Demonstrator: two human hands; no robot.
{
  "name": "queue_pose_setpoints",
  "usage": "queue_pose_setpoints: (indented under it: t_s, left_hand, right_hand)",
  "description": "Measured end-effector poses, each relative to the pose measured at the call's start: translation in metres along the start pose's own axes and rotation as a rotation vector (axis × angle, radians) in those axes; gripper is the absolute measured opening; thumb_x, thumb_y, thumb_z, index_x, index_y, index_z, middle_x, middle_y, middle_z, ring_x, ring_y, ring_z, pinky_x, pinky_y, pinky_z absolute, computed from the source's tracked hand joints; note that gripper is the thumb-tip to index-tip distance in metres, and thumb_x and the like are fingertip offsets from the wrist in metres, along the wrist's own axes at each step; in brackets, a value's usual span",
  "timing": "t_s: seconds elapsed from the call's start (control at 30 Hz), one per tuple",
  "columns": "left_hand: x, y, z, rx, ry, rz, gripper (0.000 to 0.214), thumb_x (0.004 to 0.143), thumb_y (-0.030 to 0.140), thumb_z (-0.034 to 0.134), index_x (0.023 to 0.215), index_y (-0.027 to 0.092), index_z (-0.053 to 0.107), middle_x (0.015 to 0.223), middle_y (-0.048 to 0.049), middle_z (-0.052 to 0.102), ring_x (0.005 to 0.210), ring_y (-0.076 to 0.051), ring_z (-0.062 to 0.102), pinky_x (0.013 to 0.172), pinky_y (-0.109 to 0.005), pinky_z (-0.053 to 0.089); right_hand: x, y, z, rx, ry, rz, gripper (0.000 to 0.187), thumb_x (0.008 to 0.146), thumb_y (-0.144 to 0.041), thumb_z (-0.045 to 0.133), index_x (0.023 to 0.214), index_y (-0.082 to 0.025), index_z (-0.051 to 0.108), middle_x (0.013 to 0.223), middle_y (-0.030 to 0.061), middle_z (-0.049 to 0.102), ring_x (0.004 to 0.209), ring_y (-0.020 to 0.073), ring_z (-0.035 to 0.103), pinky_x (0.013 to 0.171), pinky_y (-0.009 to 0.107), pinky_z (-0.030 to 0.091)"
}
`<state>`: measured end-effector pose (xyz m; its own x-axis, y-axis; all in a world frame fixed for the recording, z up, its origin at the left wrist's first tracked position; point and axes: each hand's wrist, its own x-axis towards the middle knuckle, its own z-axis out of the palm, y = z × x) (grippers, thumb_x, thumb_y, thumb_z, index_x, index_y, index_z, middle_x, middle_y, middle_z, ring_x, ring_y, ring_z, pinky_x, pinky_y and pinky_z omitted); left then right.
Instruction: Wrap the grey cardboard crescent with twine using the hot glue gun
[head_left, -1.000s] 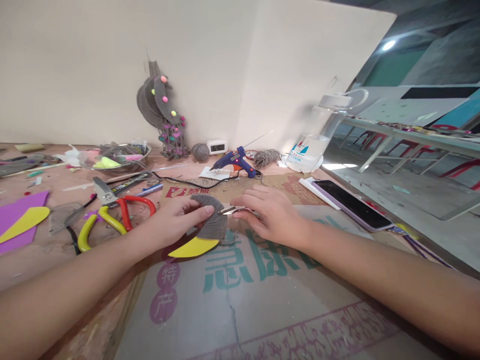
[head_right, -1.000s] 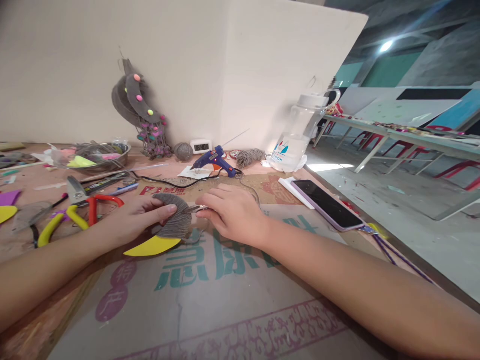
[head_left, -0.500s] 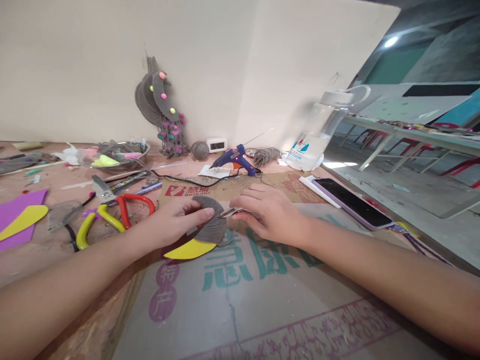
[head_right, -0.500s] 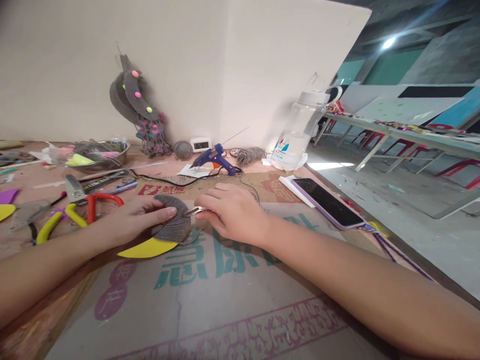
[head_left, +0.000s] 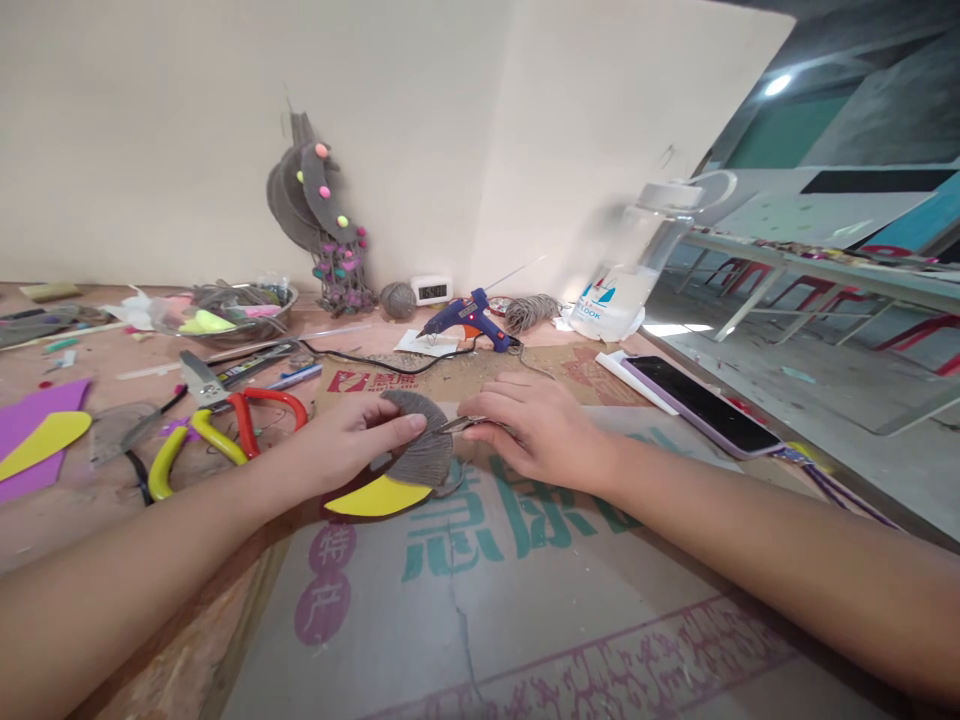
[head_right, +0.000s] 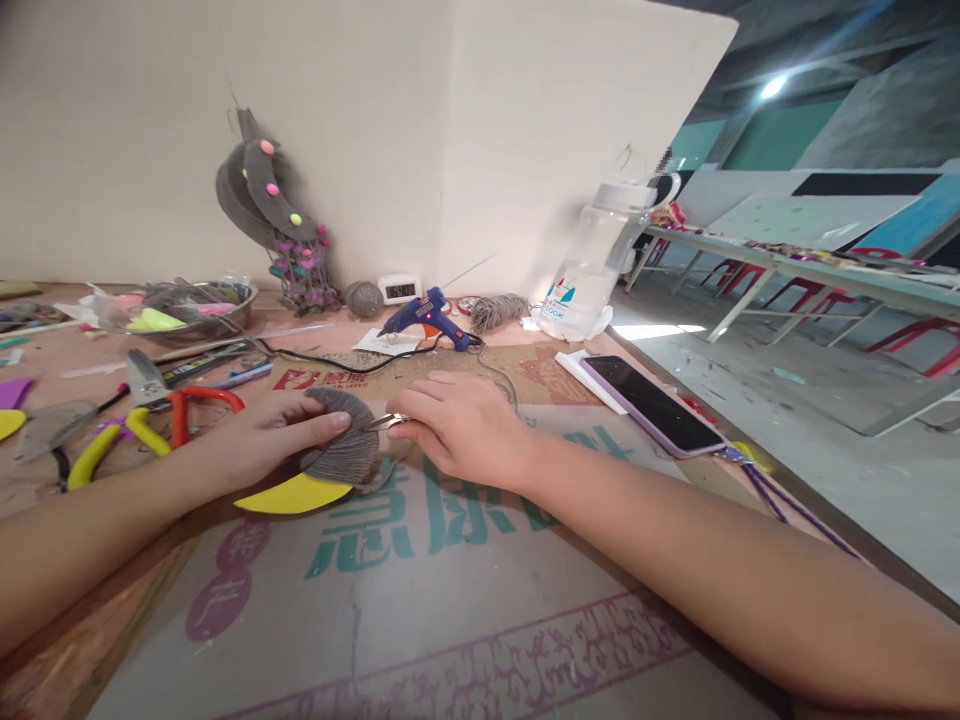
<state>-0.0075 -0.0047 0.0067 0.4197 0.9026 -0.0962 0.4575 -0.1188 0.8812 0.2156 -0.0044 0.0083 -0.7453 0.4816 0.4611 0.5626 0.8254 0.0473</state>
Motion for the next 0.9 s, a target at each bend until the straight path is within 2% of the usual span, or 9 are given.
queue_pose_setpoints:
  t_s: [0.17,0.43,0.53,0.63,0.73,0.83,0.9]
  left_hand:
    - [0.0,-0.001,0.001,-0.062,0.004,-0.02,0.031,0.073,0.045,0.054,0.063,0.016,0.059,0.054,0.0019,0.056,0.047,-0.01,0.046,0.043,-0.019,0.033]
    - [0.001,-0.003,0.001,-0.067,-0.009,-0.021,0.029,0.073,0.044,0.055,0.063,0.017,0.06,0.055,0.0018,0.059,0.047,-0.01,0.048,0.042,-0.019,0.033]
    - [0.002,-0.004,0.001,-0.079,0.01,0.0,0.031,0.074,0.045,0.054,0.063,0.017,0.059,0.056,0.0015,0.058,0.048,-0.009,0.048,0.043,-0.019,0.034]
    - [0.002,-0.003,0.001,-0.052,0.044,-0.02,0.032,0.075,0.045,0.053,0.061,0.016,0.056,0.048,0.0036,0.05,0.04,-0.007,0.04,0.038,-0.018,0.028]
    - [0.001,0.001,0.001,-0.028,0.062,-0.04,0.035,0.077,0.045,0.05,0.058,0.017,0.051,0.042,0.0059,0.04,0.034,-0.006,0.031,0.033,-0.019,0.021]
    - [0.001,0.002,0.001,-0.019,0.059,-0.017,0.036,0.079,0.046,0.046,0.057,0.017,0.048,0.042,0.0057,0.039,0.033,-0.006,0.031,0.033,-0.019,0.022]
    - [0.001,0.001,0.001,0.009,0.064,0.012,0.036,0.08,0.047,0.044,0.059,0.017,0.047,0.045,0.0051,0.041,0.036,-0.006,0.033,0.035,-0.019,0.023]
  right_hand:
    - [0.0,0.0,-0.001,0.01,0.021,0.018,0.027,0.089,-0.033,0.04,0.097,-0.014,0.057,0.079,0.0064,0.06,0.074,0.0163,0.049,0.065,0.027,0.034]
    - [0.001,-0.001,0.0,-0.005,0.024,0.009,0.026,0.09,-0.033,0.039,0.094,-0.015,0.058,0.075,0.0053,0.059,0.072,0.016,0.049,0.064,0.027,0.033]
    - [0.0,-0.002,0.0,0.047,0.049,0.051,0.026,0.089,-0.033,0.041,0.093,-0.015,0.058,0.077,0.006,0.06,0.072,0.0159,0.05,0.064,0.027,0.034]
    - [0.001,-0.005,0.0,0.168,0.093,0.187,0.026,0.086,-0.036,0.046,0.096,-0.015,0.057,0.079,0.0056,0.06,0.071,0.0149,0.051,0.063,0.026,0.037]
    - [0.006,-0.011,0.003,0.428,0.101,0.418,0.031,0.08,-0.042,0.052,0.096,-0.016,0.056,0.078,0.0029,0.058,0.067,0.0122,0.051,0.058,0.023,0.039]
    - [0.011,-0.016,0.006,0.68,0.011,0.56,0.03,0.078,-0.044,0.054,0.088,-0.016,0.059,0.068,-0.0011,0.054,0.058,0.0092,0.047,0.051,0.02,0.037]
    - [0.014,-0.019,0.007,0.746,-0.062,0.615,0.027,0.079,-0.041,0.053,0.078,-0.016,0.061,0.06,-0.0032,0.047,0.053,0.0078,0.041,0.047,0.019,0.032]
